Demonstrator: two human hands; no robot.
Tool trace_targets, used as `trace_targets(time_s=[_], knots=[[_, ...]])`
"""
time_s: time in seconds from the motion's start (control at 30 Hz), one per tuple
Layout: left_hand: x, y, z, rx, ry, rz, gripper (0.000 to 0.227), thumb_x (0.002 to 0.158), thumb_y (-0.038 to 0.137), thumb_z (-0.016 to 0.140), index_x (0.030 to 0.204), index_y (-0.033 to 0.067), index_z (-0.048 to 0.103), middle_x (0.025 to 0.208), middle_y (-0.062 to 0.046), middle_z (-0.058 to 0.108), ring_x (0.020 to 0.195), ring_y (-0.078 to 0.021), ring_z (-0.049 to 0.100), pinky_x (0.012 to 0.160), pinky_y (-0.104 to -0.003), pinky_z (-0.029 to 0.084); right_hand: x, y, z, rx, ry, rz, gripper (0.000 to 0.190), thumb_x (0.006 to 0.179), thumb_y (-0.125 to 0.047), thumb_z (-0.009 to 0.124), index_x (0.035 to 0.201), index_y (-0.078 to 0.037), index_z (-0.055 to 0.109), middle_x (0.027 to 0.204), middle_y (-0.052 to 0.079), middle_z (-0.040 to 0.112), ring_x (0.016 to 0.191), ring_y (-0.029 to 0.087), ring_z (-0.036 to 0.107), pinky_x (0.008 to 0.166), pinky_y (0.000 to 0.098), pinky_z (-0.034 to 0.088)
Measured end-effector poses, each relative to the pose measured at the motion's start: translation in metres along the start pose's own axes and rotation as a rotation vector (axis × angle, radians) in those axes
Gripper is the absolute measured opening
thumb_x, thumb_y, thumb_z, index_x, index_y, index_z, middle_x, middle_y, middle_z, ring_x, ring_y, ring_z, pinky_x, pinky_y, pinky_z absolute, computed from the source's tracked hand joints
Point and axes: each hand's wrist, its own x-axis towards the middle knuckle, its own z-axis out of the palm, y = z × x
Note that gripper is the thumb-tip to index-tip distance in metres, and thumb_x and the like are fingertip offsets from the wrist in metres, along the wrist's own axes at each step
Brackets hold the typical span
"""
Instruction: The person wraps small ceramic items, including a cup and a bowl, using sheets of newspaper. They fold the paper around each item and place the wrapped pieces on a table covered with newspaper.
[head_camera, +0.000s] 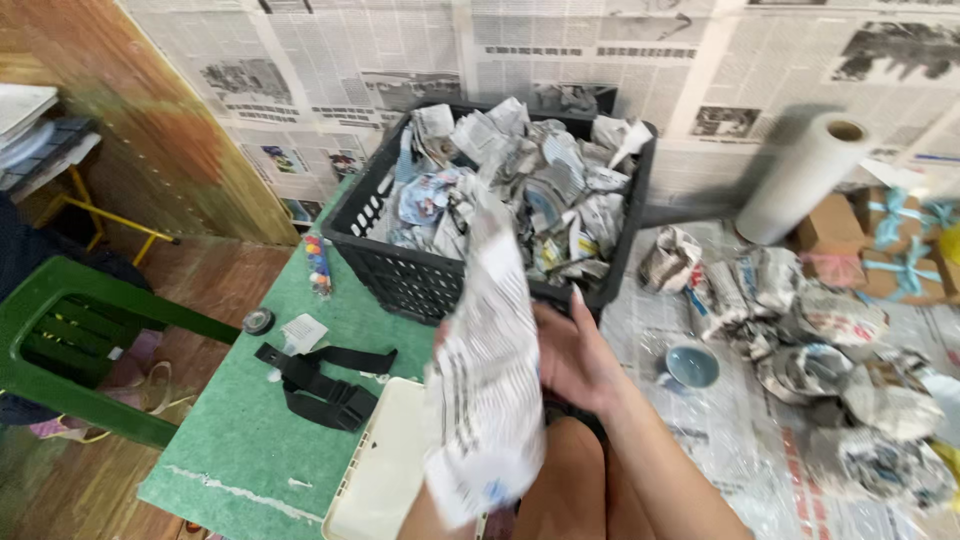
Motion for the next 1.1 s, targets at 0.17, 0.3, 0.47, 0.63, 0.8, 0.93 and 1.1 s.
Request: trace_targets(time_s=[0.17, 0.3, 0.47, 0.63, 0.8, 0.93, 1.1], knots=[[-0.051, -0.073, -0.001, -0.031, 0.021, -0.194, 0.055, 0.092, 0.036, 0.057, 0.135, 0.0022, 0.06, 0.13, -0.016, 0.067, 0.115, -0.0317, 0.067, 0.101, -0.044, 0.054, -0.084, 0.046, -0.03, 0.154, 0.271, 0.063, 0.095, 0.09, -0.073, 0.047, 0.152, -0.001, 0.043, 0.153, 0.017, 0.052, 0.138, 0.031, 0.052, 0.114, 0.0496, 0.04], [-0.085, -0.123, -0.003, -0.058, 0.056, -0.349, 0.053, 0.092, 0.035, 0.058, 0.134, 0.0031, 0.061, 0.127, -0.016, 0.068, 0.112, -0.0307, 0.068, 0.098, -0.043, 0.055, -0.137, 0.071, -0.066, -0.048, 0.495, 0.089, 0.074, 0.094, -0.053, 0.061, 0.146, -0.002, 0.05, 0.144, 0.016, 0.058, 0.127, 0.029, 0.056, 0.108, 0.0526, 0.039], [-0.109, -0.17, -0.012, -0.084, 0.109, -0.489, 0.051, 0.091, 0.035, 0.058, 0.132, 0.0042, 0.062, 0.123, -0.015, 0.07, 0.109, -0.0295, 0.069, 0.094, -0.042, 0.056, -0.192, 0.064, -0.116, 0.043, 0.362, -0.19, 0.067, 0.09, -0.039, 0.068, 0.14, 0.003, 0.054, 0.136, 0.016, 0.065, 0.123, 0.029, 0.063, 0.107, 0.0476, 0.049], [-0.099, -0.19, -0.068, -0.058, 0.231, -0.49, 0.049, 0.091, 0.034, 0.059, 0.13, 0.0053, 0.063, 0.119, -0.014, 0.072, 0.105, -0.0282, 0.07, 0.091, -0.041, 0.057, -0.252, 0.044, -0.138, -0.066, 0.826, -0.402, 0.052, 0.086, -0.022, 0.073, 0.132, -0.001, 0.057, 0.129, 0.014, 0.066, 0.116, 0.03, 0.065, 0.097, 0.0508, 0.056], [-0.065, -0.167, -0.159, 0.224, 0.291, -0.43, 0.046, 0.091, 0.031, 0.06, 0.13, 0.0069, 0.063, 0.116, -0.013, 0.073, 0.103, -0.0263, 0.07, 0.087, -0.04, 0.058, -0.304, 0.047, -0.132, -0.37, 1.165, -0.44, 0.049, 0.077, -0.004, 0.074, 0.123, -0.012, 0.059, 0.106, 0.009, 0.074, 0.095, 0.021, 0.073, 0.079, 0.0373, 0.061], [-0.057, -0.157, -0.201, 1.074, 0.333, -0.407, 0.037, 0.096, 0.029, 0.063, 0.122, 0.004, 0.062, 0.108, -0.015, 0.073, 0.103, -0.0277, 0.069, 0.086, -0.037, 0.054, -0.331, 0.075, -0.146, -0.694, 1.268, -0.296, 0.024, 0.085, -0.009, 0.079, 0.103, -0.001, 0.066, 0.075, 0.004, 0.064, 0.057, 0.011, 0.044, 0.047, 0.0283, 0.03], [-0.056, -0.163, -0.182, 1.992, 0.198, -0.048, 0.045, 0.084, 0.022, 0.074, 0.124, 0.0084, 0.057, 0.129, -0.011, 0.062, 0.115, -0.0277, 0.06, 0.09, -0.042, 0.051, -0.344, 0.099, -0.183, -0.999, 1.319, -0.377, 0.018, 0.087, -0.013, 0.077, 0.081, 0.0, 0.067, 0.069, 0.0, 0.064, 0.06, 0.003, 0.048, 0.05, 0.0232, 0.034]])
